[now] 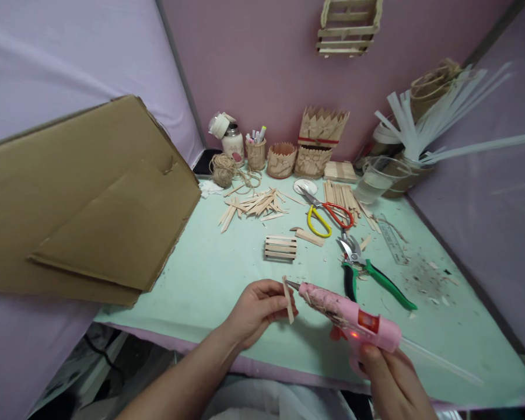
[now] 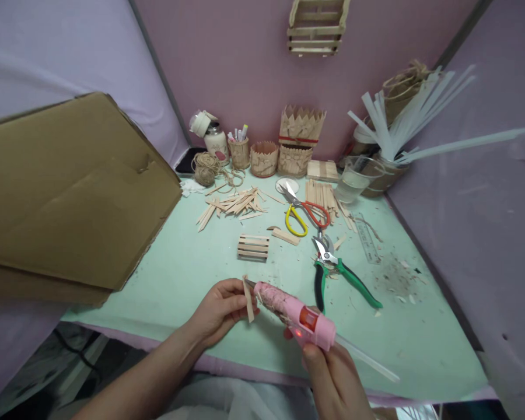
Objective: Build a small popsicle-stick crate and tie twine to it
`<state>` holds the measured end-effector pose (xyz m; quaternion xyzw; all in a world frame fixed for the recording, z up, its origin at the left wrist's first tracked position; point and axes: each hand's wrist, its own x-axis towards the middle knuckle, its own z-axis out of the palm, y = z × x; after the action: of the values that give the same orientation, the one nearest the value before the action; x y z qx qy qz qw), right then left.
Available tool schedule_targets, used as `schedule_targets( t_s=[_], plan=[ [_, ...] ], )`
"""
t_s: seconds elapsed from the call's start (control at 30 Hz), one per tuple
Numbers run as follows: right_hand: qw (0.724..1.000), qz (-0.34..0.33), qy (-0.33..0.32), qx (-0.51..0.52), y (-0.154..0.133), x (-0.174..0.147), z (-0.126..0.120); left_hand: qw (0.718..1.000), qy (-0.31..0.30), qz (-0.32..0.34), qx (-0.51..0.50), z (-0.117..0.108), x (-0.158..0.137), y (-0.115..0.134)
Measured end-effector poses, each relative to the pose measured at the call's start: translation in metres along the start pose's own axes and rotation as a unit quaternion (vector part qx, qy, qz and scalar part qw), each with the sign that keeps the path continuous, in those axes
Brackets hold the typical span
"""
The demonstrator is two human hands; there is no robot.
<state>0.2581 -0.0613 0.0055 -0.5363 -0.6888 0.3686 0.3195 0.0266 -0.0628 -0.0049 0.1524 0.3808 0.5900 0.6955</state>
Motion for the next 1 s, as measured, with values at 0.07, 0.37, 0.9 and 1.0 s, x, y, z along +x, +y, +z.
schedule_targets(
  t_s=[0.07, 0.37, 0.9, 1.0],
  plan=[
    [1.000, 0.007, -0.001, -0.005, -0.001, 0.000, 0.000, 1.000, 0.006, -0.003, 0.004, 0.001, 0.000, 0.000],
    [0.999, 0.050, 0.000, -0.008, -0.006, 0.002, 0.001, 1.000, 0.009, -0.002, 0.009, 0.003, 0.000, 0.001],
    [0.999, -0.008, 0.000, -0.052, 0.012, 0.005, -0.011, 0.999, 0.032, -0.007, 0.003, 0.004, 0.000, 0.003],
    [0.997, -0.002, 0.048, -0.052, 0.015, -0.005, -0.013, 0.999, 0.047, 0.001, -0.022, 0.003, 0.001, 0.004]
  ],
)
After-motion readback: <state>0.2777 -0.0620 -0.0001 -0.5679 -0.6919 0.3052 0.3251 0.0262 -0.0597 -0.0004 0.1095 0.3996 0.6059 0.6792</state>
